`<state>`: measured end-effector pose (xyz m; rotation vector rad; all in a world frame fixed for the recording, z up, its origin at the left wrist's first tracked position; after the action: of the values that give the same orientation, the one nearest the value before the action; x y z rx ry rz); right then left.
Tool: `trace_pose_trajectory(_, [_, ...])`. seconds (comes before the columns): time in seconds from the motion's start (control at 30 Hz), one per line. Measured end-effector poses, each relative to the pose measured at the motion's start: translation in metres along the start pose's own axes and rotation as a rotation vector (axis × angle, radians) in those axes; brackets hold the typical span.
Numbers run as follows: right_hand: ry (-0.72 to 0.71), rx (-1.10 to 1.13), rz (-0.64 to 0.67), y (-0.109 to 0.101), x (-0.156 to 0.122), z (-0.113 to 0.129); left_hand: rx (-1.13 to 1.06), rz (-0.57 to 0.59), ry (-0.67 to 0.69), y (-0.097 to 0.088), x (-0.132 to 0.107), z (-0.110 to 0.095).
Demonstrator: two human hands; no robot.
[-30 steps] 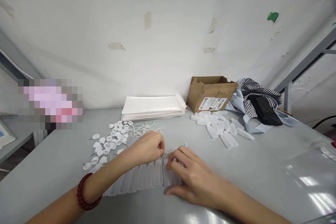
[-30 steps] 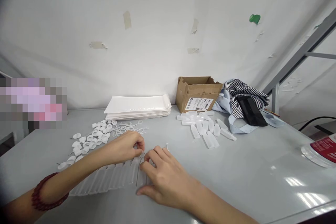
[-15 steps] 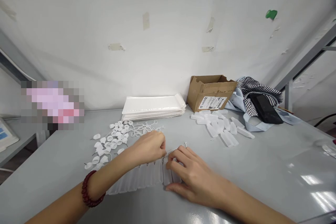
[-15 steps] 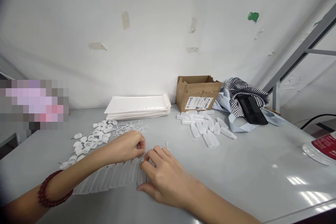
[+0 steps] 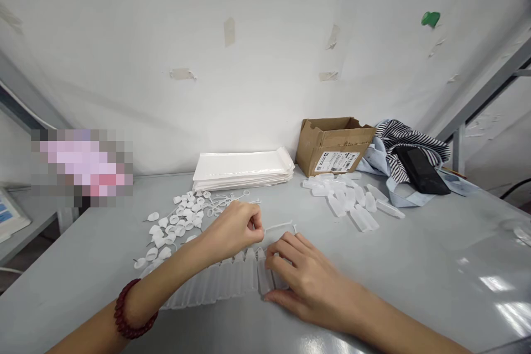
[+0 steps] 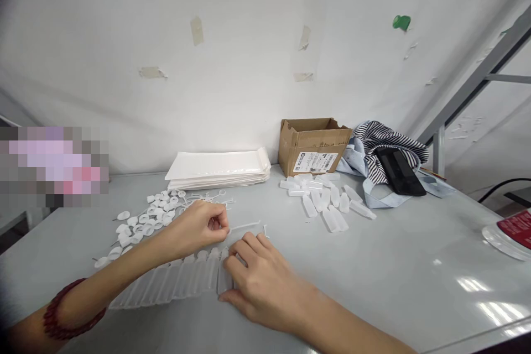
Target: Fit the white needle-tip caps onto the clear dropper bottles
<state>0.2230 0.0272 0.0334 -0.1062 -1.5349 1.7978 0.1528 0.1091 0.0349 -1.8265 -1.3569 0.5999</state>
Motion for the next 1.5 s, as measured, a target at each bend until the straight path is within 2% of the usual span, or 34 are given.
trace_pose_trajectory(0.2, [-0.005,-0.037,0.016,0.002,-0.002,0.001,-0.078,-0.059,0.009,-0.006,-0.012,0.002])
trace_pose_trajectory(0.43, [-0.032,-0.058,-0.027,-0.001,-0.001,0.003,-0.099,-0.061,0.046,-0.001,-0.025,-0.002])
trace_pose_trajectory(0.7, [0.021,-0.03,-0.061,-0.005,0.0,-0.002,-0.038,-0.054,0.108,0.004,-0.034,-0.007])
trace_pose_trajectory(0.97, [0.095,0.065,0.015,0.002,0.002,-0.007,0.01,-0.042,0.173,0.011,-0.045,-0.012])
trace_pose_trajectory(1.17, [0.102,0.08,0.031,0.003,0.002,-0.007,0.023,-0.066,0.188,0.011,-0.06,-0.014])
trace_pose_trajectory(1.37, [0.1,0.069,0.019,0.003,0.003,-0.008,0.109,-0.044,0.217,0.02,-0.07,-0.02])
trace_pose_trajectory(1.5, [0.103,0.058,0.023,0.003,0.003,-0.008,0.126,-0.07,0.205,0.023,-0.073,-0.023])
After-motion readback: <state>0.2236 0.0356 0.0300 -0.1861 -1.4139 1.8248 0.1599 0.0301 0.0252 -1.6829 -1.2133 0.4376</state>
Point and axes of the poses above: each hand's wrist, its own x-axis towards the middle knuckle, its own y-axis out of the palm, z = x × y, the point moved 10 cm from there along x, towards the middle knuckle, and after that the axes turned 9 degrees about -z, right-handed, at the moved point
